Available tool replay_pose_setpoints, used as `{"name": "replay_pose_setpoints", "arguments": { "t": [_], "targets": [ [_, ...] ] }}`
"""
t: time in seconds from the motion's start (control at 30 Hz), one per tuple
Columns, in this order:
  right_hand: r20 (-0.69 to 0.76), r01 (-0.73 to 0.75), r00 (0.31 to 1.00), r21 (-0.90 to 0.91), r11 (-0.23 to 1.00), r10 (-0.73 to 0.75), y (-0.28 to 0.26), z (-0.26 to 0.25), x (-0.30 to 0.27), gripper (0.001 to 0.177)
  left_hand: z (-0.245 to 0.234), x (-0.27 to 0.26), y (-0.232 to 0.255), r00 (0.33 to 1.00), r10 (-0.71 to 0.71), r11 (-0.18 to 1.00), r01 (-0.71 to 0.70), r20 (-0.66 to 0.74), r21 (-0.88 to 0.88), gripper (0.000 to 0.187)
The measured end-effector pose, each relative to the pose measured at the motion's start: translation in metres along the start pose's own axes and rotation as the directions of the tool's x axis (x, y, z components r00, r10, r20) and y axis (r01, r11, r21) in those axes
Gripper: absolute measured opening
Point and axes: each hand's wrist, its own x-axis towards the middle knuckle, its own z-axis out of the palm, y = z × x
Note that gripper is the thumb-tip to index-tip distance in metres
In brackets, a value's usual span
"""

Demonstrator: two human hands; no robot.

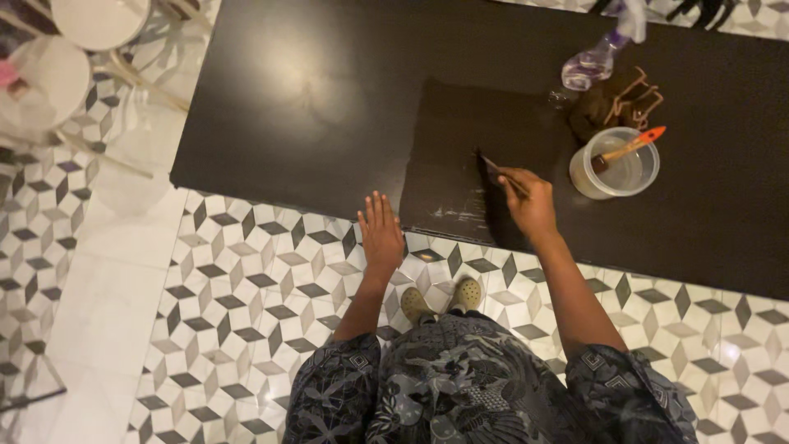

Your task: The person paints a dark tabletop with a brush, repeatedly dipping the brush into a container of liquid and applying it in smooth strokes across the surface. The person moves along the table to cover different sections while maintaining consistent coverage.

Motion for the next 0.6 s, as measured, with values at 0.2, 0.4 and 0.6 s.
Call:
{"name": "replay_pose_setpoints", "arguments": {
  "t": [0.2, 0.4, 0.6],
  "targets": [
    [0.055, 0.033, 0.998, -0.045, 0.998, -0.031, -0.031, -0.003, -0.037, 0.022, -0.003, -0.001, -0.002, 1.0, 0.018, 1.0, -0.018, 0.007, -0.01, 0.059],
    [0.143, -0.207, 0.969, 0.036, 0.978, 0.199, -0.053, -0.018, -0.09, 0.022, 0.001, 0.001, -0.004, 0.999, 0.022, 0.999, -0.023, -0.033, -0.047, 0.06],
    [0.115, -0.3, 0.95, 0.101, 0.948, 0.289, -0.025, -0.034, -0.089, 0.021, 0.002, -0.001, -0.005, 0.997, 0.044, 0.999, -0.046, -0.059, -0.025, 0.06]
  ]
}}
